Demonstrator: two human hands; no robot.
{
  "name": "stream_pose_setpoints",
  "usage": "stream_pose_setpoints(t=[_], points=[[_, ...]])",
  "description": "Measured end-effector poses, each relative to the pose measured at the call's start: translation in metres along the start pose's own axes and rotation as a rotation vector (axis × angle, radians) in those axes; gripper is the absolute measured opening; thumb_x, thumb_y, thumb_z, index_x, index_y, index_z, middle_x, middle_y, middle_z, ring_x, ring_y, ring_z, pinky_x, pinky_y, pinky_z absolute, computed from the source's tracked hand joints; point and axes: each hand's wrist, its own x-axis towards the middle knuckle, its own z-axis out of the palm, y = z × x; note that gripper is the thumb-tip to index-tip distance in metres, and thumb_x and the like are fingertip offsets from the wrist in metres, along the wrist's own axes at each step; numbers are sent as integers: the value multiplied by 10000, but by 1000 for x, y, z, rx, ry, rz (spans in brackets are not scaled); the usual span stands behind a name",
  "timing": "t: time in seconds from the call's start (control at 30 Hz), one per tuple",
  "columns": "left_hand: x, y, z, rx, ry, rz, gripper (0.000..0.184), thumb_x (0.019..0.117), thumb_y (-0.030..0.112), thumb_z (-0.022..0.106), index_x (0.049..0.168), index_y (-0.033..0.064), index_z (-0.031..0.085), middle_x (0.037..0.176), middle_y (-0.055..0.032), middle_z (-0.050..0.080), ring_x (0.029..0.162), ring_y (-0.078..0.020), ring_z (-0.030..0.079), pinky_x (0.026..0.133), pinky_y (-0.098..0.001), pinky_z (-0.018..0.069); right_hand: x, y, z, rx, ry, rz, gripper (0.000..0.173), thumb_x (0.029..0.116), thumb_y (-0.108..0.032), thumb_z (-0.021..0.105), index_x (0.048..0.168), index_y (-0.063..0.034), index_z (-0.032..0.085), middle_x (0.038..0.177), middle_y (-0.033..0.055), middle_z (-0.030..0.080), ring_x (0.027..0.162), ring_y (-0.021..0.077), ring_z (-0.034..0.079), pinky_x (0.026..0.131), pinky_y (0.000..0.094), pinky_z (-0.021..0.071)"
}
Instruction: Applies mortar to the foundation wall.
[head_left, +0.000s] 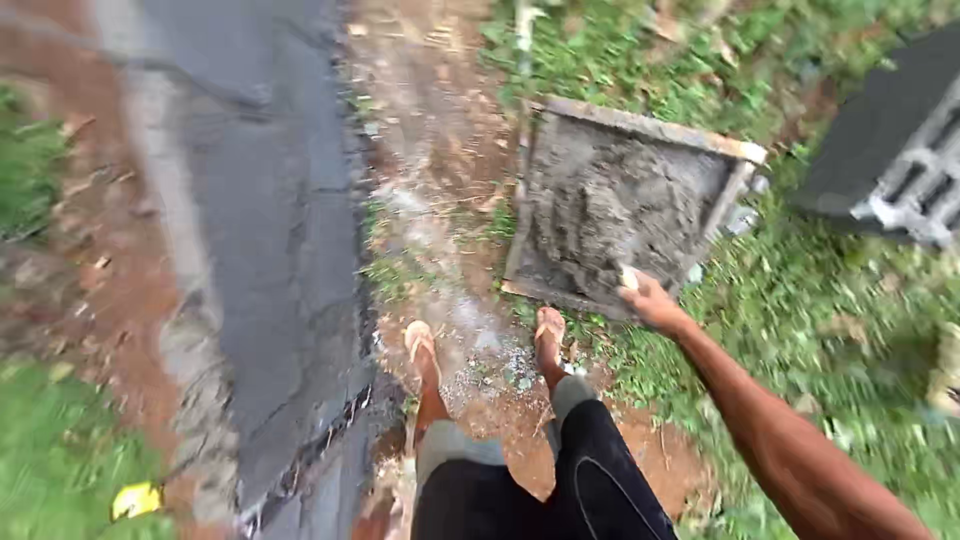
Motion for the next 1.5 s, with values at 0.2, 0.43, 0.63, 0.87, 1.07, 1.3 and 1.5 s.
stream_pose_setpoints(t=[0.2,0.43,0.63,0.87,1.07,1.3,1.5], points=[[-7,15,9,-165,17,72,390,1041,189,596,1399,36,588,1363,-194,632,1170,-311,672,1020,-500,550,-44,-104,11,-510,-203,2,425,980,-126,644,1357,30,522,917,224,615,684,299,594,641,532,528],[21,9,8,-277,-25,111,430,1037,185,580,1437,26,560,1406,-193,610,1269,-300,622,1101,-485,488,-35,-241,191,-774,-550,88,381,1018,-143,617,1378,-70,518,833,94,564,565,163,513,513,355,482],[42,-49,-28,-374,-16,53,397,1030,156,578,1406,30,591,1356,-204,642,1247,-317,633,1100,-502,483,-4,-429,380,-1142,-661,-271,375,1029,-207,622,1354,-31,556,992,193,631,752,271,603,712,489,531],[80,-91,-69,-502,20,-37,329,1044,162,565,1346,54,637,1306,-184,666,1134,-302,684,1010,-513,540,22,-585,546,-1670,-330,-929,512,996,-243,668,1471,-118,527,1049,344,681,974,580,658,802,763,491],[107,-79,-95,-554,-36,-89,347,1063,163,538,1384,53,607,1320,-183,658,1137,-289,684,1007,-500,544,62,-573,622,-1854,-250,-1082,480,1032,-191,588,1507,-198,515,1235,300,664,1033,572,654,845,759,477],[134,-67,-114,-605,-52,-84,339,1060,144,533,1375,33,597,1316,-196,651,1124,-300,685,976,-502,559,72,-535,602,-1741,-153,-1202,341,1037,-120,550,1374,-75,581,1188,279,662,949,529,689,698,687,535],[148,-33,-118,-533,-87,-36,355,1068,177,528,1391,45,591,1358,-188,633,1147,-297,682,995,-494,560,58,-524,598,-1664,-115,-1158,334,1043,-108,523,1369,-100,596,1194,261,667,958,518,689,700,676,535]])
